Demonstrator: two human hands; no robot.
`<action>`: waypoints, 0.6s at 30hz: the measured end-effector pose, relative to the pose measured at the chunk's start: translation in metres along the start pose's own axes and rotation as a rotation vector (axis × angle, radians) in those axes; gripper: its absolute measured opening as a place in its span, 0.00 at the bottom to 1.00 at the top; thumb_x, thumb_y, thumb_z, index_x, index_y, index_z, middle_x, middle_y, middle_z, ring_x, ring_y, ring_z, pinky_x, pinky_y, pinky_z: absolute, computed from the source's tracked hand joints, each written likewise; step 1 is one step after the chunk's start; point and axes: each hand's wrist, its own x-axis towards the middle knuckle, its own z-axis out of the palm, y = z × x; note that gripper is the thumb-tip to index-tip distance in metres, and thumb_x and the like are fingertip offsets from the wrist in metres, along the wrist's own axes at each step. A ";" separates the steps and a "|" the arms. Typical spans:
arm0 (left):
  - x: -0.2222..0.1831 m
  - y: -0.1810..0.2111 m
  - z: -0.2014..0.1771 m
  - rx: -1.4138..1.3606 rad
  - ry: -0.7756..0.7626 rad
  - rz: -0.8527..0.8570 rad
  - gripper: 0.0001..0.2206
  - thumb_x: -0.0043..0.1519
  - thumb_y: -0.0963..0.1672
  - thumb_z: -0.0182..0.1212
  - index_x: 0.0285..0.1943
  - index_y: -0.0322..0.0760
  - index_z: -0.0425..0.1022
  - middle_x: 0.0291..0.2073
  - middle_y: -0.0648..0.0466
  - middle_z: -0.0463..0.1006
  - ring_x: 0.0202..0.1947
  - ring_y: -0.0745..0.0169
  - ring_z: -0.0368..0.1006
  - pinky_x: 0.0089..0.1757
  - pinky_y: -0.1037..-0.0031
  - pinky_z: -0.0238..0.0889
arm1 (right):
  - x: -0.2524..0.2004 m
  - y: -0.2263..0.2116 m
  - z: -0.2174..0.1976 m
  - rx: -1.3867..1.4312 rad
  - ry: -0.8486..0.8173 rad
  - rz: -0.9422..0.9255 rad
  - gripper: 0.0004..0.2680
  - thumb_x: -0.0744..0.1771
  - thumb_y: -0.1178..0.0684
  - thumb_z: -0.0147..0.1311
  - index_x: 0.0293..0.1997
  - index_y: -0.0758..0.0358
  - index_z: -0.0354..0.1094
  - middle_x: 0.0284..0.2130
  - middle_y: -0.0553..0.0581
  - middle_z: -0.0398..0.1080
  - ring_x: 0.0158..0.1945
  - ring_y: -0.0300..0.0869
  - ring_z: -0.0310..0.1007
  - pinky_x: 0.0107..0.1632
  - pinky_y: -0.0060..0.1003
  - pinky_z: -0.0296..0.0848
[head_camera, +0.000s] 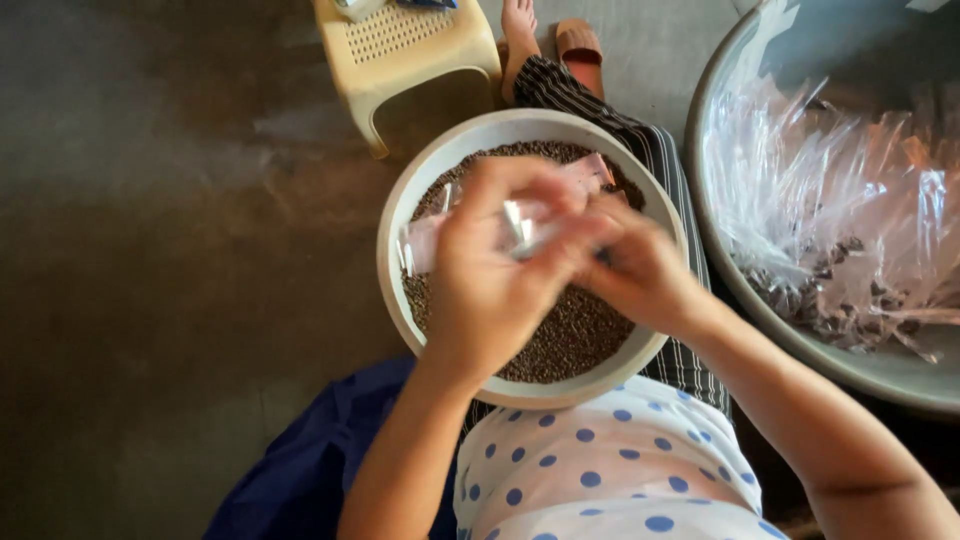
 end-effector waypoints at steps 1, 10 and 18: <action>-0.004 -0.007 0.002 -0.003 -0.005 -0.003 0.11 0.62 0.43 0.65 0.49 0.38 0.68 0.37 0.57 0.75 0.37 0.69 0.72 0.44 0.79 0.72 | 0.008 -0.004 -0.007 0.000 0.004 0.006 0.10 0.64 0.62 0.60 0.48 0.67 0.69 0.43 0.57 0.70 0.42 0.42 0.69 0.43 0.32 0.71; -0.005 -0.078 -0.021 0.430 -0.219 0.007 0.08 0.60 0.36 0.61 0.43 0.42 0.76 0.44 0.53 0.63 0.48 0.58 0.63 0.50 0.71 0.63 | -0.002 -0.002 -0.034 0.503 0.356 -0.060 0.05 0.73 0.62 0.48 0.42 0.58 0.68 0.33 0.49 0.72 0.31 0.29 0.68 0.33 0.19 0.73; -0.024 -0.092 0.003 0.520 0.056 -0.003 0.05 0.63 0.44 0.62 0.38 0.39 0.81 0.36 0.52 0.77 0.40 0.54 0.76 0.41 0.67 0.70 | -0.010 -0.014 -0.005 0.166 -0.016 -0.209 0.03 0.65 0.60 0.60 0.39 0.62 0.79 0.42 0.61 0.74 0.35 0.45 0.76 0.38 0.40 0.75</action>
